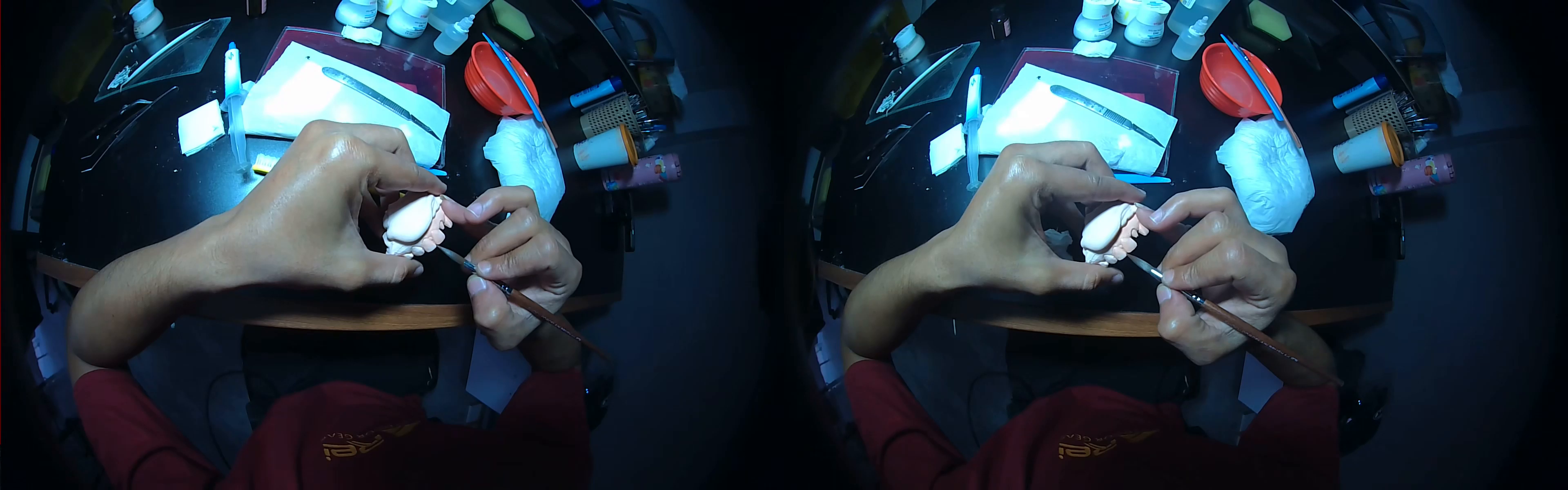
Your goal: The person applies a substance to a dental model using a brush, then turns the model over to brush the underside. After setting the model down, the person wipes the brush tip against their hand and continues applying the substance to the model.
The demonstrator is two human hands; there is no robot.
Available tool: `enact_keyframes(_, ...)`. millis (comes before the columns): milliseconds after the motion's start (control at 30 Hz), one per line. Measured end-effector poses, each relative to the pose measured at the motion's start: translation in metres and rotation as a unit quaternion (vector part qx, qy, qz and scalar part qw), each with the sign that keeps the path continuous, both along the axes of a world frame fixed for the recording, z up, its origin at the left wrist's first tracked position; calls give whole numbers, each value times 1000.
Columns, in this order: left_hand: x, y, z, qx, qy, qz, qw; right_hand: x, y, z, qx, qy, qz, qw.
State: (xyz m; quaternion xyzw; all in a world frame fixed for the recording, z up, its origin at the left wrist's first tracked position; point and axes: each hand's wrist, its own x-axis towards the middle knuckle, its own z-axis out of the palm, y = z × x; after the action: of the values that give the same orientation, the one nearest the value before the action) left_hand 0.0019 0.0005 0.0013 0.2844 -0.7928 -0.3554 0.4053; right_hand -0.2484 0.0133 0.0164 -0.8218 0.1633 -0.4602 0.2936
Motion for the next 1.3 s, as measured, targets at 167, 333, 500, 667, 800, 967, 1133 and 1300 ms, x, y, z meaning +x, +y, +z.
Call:
enact_keyframes(167,0,0,-1,-7,-3,3,1000,-1,0,1,-5,17,3,1000)
enact_keyframes(333,0,0,-2,-6,2,5,1000,1,1,4,-20,26,-7,999)
enact_keyframes(500,-1,0,-2,1,4,5,1000,1,2,6,-28,33,-11,999)
enact_keyframes(667,0,1,0,-9,1,6,1000,3,3,4,-44,23,-15,999)
enact_keyframes(800,0,0,-1,-6,3,7,1000,3,3,5,-39,26,-14,999)
enact_keyframes(967,-1,0,-2,-15,0,9,1000,3,3,5,-40,31,-11,999)
enact_keyframes(1133,0,0,-2,-18,-1,8,1000,2,1,0,-35,14,-5,999)
enact_keyframes(1300,0,1,0,-5,-3,8,1000,2,3,4,-39,25,-6,999)
